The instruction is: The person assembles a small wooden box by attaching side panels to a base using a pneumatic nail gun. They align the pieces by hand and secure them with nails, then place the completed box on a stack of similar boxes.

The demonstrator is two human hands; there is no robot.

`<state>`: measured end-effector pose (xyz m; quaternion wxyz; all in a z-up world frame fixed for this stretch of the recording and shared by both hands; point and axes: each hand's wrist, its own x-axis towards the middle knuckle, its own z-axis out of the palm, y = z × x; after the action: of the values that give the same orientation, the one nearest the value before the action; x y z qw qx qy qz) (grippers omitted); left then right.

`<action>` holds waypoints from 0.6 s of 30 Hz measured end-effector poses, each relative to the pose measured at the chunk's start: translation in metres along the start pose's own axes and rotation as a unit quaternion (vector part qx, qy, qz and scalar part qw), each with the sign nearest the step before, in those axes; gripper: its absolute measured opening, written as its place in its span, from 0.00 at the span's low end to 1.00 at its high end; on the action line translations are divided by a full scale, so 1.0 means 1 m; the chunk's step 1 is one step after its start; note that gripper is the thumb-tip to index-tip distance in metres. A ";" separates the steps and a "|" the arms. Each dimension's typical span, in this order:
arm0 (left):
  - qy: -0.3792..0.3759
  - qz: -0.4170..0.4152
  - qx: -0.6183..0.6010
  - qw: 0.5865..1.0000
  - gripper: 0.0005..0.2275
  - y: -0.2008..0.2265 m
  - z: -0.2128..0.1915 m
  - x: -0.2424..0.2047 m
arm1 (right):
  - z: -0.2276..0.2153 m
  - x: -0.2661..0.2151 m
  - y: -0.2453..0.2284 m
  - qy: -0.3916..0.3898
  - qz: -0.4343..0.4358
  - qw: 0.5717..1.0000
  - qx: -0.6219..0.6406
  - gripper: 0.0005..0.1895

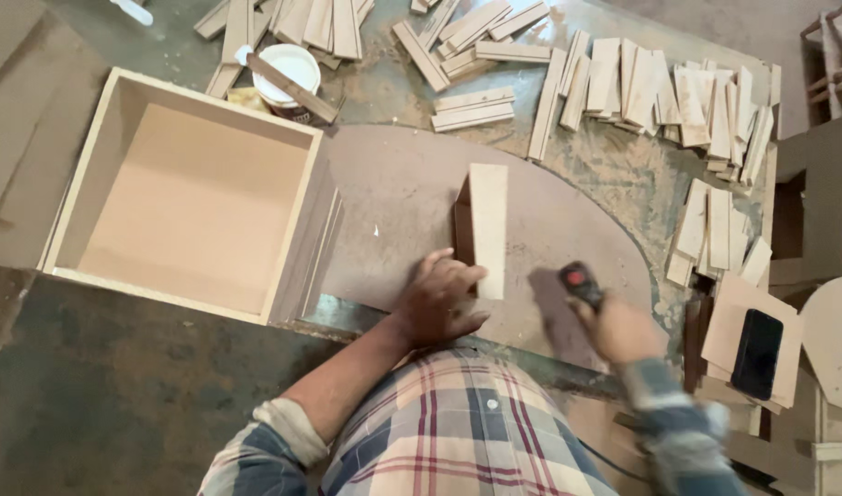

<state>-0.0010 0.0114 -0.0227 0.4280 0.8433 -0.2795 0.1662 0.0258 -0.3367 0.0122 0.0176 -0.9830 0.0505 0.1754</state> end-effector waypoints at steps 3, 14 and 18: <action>0.107 -0.126 -0.072 0.984 0.44 0.009 0.003 -0.011 | 0.068 0.019 0.001 0.075 -0.066 0.995 -0.031 0.42; 0.216 -0.394 -0.367 0.815 0.40 -0.003 0.008 -0.001 | 0.091 0.033 -0.041 -0.099 -0.077 0.837 0.533 0.29; 0.141 -0.345 -0.485 0.791 0.41 0.031 -0.029 -0.004 | 0.067 0.057 -0.053 -0.212 -0.036 0.690 0.691 0.28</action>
<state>-0.0246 0.0215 0.0113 0.8442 0.5326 0.0497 -0.0331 0.0615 -0.2856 -0.0692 0.7083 -0.6309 0.1171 0.2942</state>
